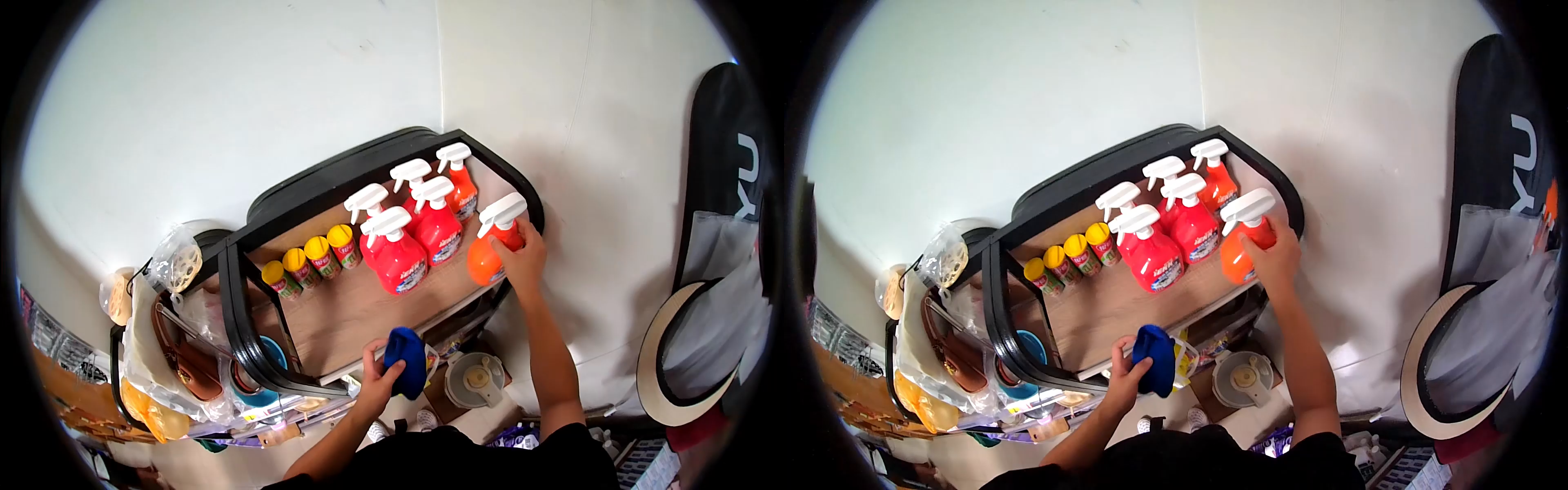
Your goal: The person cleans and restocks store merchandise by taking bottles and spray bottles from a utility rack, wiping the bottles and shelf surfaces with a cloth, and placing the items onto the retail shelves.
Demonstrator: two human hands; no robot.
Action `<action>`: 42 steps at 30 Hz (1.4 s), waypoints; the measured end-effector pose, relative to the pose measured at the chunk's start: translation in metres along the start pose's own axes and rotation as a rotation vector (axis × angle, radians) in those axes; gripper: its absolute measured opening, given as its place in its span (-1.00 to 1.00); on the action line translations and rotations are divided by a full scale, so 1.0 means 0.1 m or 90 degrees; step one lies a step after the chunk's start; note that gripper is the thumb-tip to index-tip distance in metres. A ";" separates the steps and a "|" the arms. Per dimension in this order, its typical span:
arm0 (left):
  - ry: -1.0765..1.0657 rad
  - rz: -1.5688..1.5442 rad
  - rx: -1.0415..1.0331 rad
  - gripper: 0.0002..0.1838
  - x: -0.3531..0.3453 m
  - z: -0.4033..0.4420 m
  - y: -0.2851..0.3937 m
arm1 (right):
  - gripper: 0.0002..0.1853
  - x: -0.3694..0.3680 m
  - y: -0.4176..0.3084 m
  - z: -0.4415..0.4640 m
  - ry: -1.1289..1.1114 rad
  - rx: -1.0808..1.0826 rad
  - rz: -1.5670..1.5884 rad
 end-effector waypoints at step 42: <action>-0.815 -0.137 0.085 -0.02 -0.29 -2.15 0.56 | -0.50 0.48 -2.22 -4.61 0.139 -0.598 0.828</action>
Point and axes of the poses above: each hand's wrist, its own z-axis towards the middle knuckle, its own x-axis out of the back of the hand, y = z × x, the point moved 9 cm from there along z, towards the middle knuckle, and after that the axes turned 15 degrees about z, right-handed, at the moved point
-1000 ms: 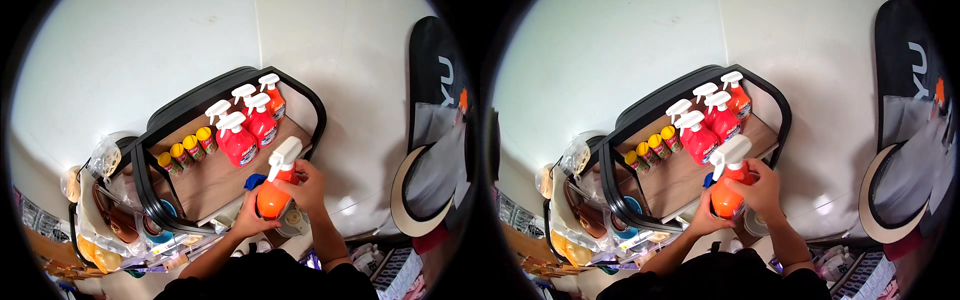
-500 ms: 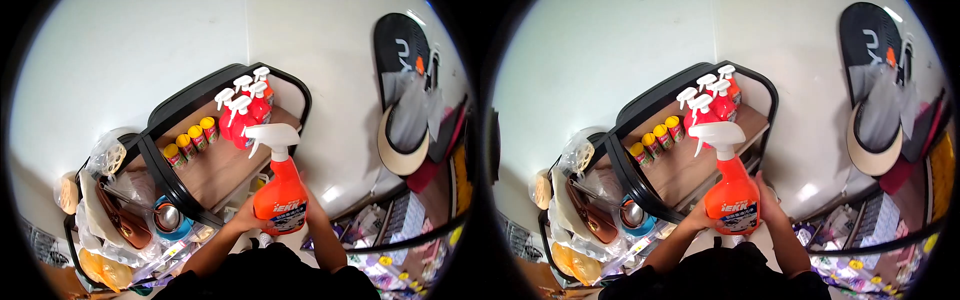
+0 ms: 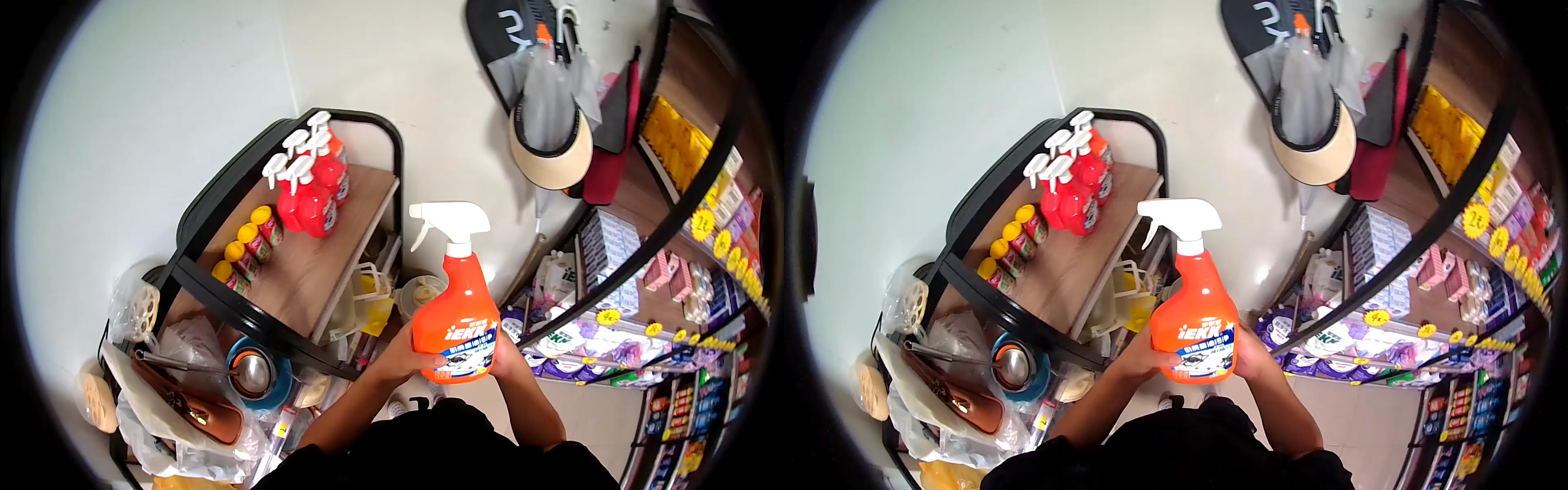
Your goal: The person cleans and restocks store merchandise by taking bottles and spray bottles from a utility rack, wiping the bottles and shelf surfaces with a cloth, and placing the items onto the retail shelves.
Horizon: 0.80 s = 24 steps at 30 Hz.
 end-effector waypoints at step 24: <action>0.157 0.464 -0.214 -0.02 -2.64 0.77 -0.60 | -0.53 -1.02 -2.00 -3.03 0.306 0.893 -1.036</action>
Point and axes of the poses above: each hand's wrist, its own z-axis towards the middle knuckle, its own x-axis out of the back of the hand, y = z × x, the point moved 9 cm from there along z, towards the middle knuckle, and after that the axes turned 15 degrees about z, right-handed, at the moved point
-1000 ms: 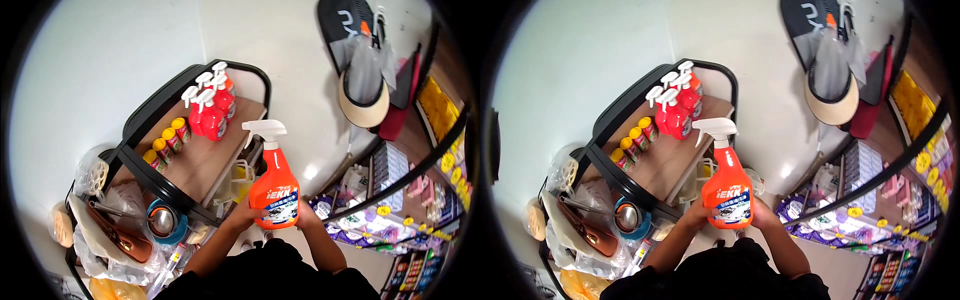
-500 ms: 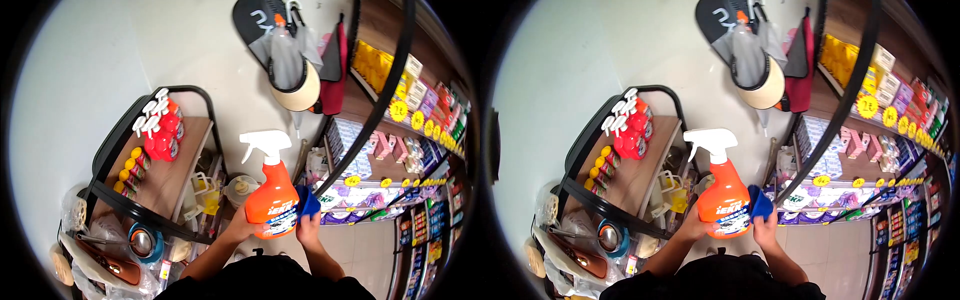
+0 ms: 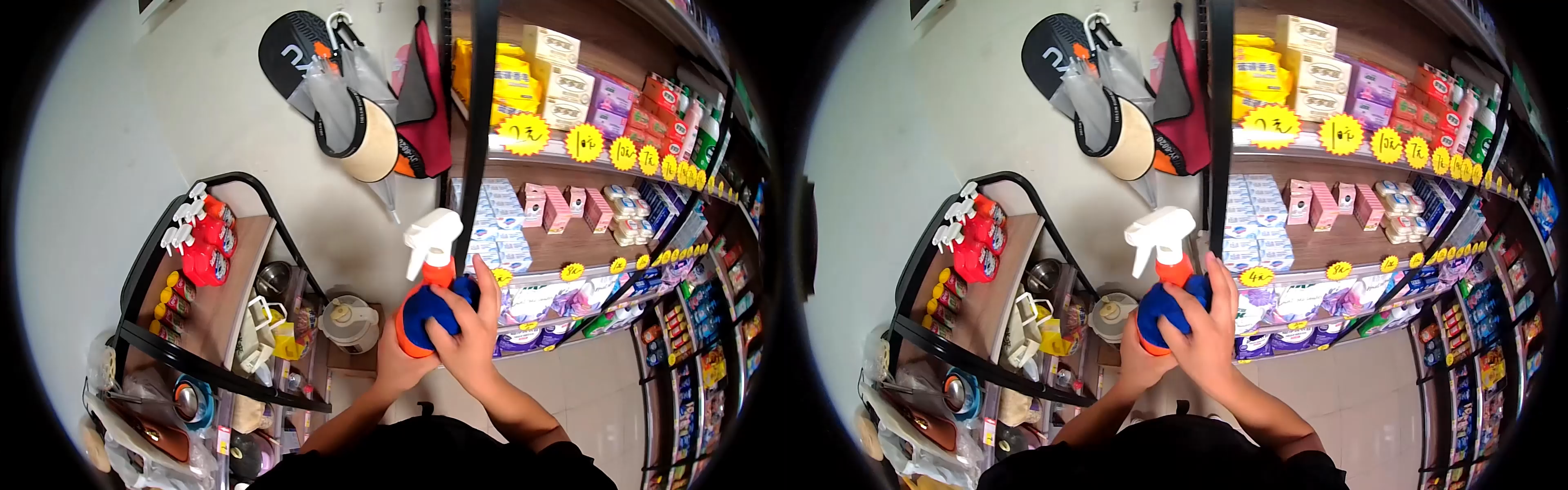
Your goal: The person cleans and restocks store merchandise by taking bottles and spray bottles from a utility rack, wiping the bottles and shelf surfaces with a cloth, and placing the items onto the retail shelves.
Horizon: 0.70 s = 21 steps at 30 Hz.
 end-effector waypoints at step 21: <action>0.042 0.081 -0.074 -0.10 -0.92 -0.33 0.40 | -0.50 1.23 0.60 -0.57 0.200 -0.117 0.119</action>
Point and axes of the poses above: each hand's wrist, its own z-axis towards the middle knuckle, its own x-axis out of the back of the hand, y = z × x, the point moved 9 cm from there along z, towards the middle knuckle, and after that the axes turned 15 degrees about z, right-handed, at the moved point
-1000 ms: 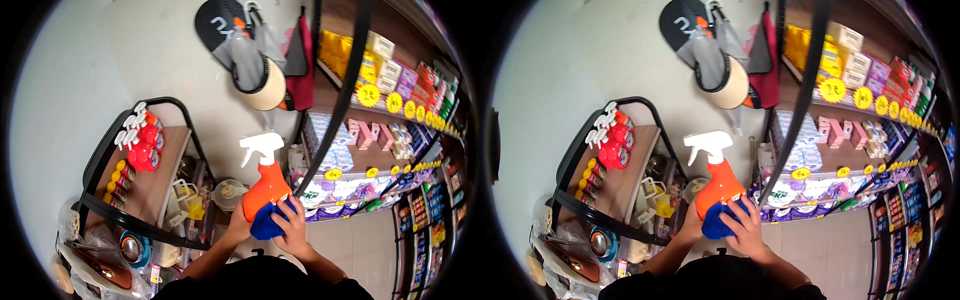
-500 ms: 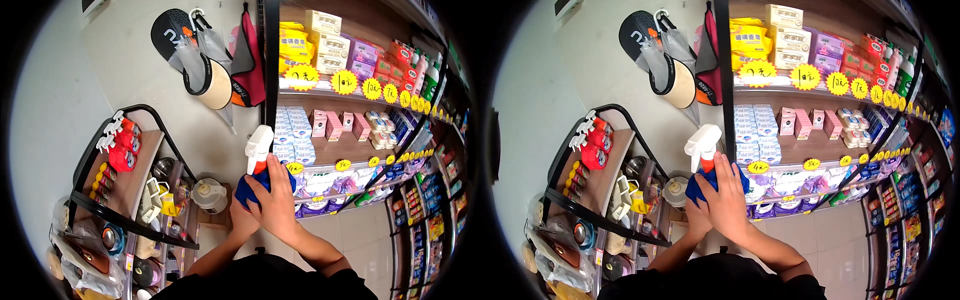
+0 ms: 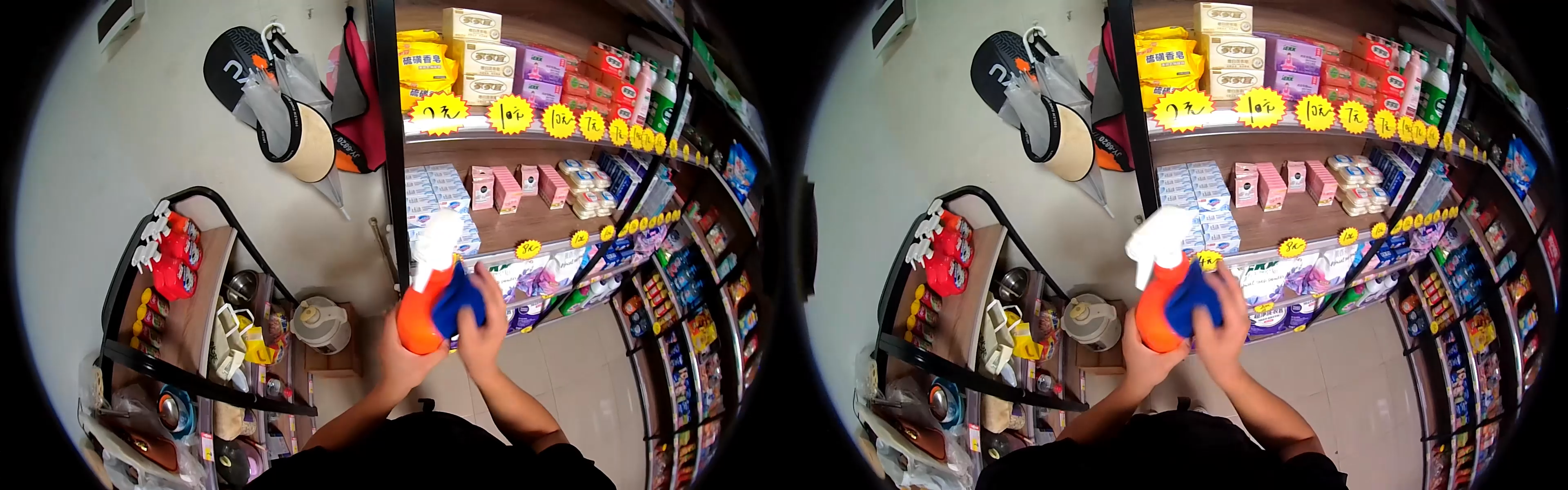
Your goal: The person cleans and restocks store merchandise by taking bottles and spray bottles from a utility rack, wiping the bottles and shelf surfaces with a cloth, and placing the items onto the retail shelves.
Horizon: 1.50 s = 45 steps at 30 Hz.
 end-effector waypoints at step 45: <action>-0.490 -0.597 0.106 0.17 -0.42 -0.57 0.43 | -0.52 0.25 -1.17 -1.55 0.052 0.208 -0.415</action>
Point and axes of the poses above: each hand's wrist, its own z-axis towards the middle knuckle, its own x-axis out of the back of the hand, y = z × x, the point moved 9 cm from there along z, towards the middle knuckle, and after that the axes turned 15 degrees about z, right-handed, at the moved point
